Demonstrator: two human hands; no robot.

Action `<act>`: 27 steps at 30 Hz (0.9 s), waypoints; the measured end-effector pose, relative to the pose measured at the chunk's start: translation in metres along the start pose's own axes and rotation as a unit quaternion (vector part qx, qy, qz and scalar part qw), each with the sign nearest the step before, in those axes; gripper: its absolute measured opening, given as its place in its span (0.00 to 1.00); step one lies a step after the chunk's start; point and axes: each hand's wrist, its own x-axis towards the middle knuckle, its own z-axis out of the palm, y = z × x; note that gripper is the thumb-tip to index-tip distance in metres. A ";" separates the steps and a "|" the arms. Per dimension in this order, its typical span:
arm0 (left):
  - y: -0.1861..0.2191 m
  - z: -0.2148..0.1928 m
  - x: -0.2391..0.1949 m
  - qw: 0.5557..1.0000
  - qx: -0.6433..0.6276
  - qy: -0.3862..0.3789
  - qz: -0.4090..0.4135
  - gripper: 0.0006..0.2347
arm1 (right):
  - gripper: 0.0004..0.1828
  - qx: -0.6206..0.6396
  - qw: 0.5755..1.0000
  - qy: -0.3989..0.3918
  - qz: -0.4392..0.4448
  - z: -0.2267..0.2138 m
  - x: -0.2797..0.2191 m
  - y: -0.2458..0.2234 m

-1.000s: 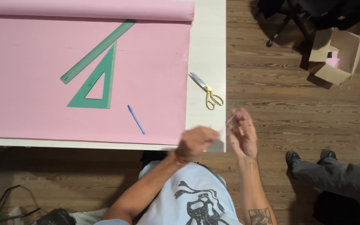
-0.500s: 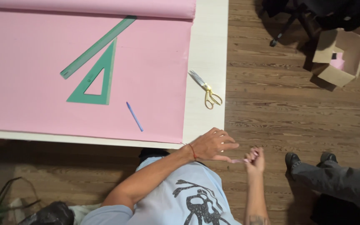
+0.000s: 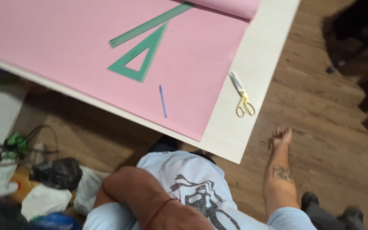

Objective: Measure and cut a piece of pink material on a workspace.

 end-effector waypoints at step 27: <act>-0.025 -0.043 -0.042 0.984 0.149 0.078 -0.058 0.21 | 0.10 -0.053 0.897 -0.338 -0.281 0.264 -0.246 -0.086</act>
